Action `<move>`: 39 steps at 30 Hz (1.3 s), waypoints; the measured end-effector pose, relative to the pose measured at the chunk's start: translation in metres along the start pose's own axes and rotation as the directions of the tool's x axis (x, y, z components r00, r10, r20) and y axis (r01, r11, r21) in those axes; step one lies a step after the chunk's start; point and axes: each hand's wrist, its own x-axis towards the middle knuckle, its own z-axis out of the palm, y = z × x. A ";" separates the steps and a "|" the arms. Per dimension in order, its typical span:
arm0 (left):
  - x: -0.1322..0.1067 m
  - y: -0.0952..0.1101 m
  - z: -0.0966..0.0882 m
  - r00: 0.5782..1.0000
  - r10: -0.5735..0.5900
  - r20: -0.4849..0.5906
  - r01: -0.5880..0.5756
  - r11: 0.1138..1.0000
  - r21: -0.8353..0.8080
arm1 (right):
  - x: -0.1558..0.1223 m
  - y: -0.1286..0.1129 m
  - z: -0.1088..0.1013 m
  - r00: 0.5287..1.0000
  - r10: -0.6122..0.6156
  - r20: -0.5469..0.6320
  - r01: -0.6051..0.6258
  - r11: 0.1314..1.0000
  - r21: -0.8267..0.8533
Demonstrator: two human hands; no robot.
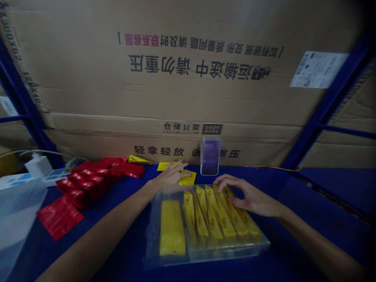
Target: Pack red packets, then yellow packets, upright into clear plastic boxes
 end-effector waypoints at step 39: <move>-0.167 0.032 -0.064 0.991 -0.091 0.099 0.120 0.933 -0.339 | -0.014 0.017 0.004 0.985 0.148 -0.087 -0.156 0.983 -0.100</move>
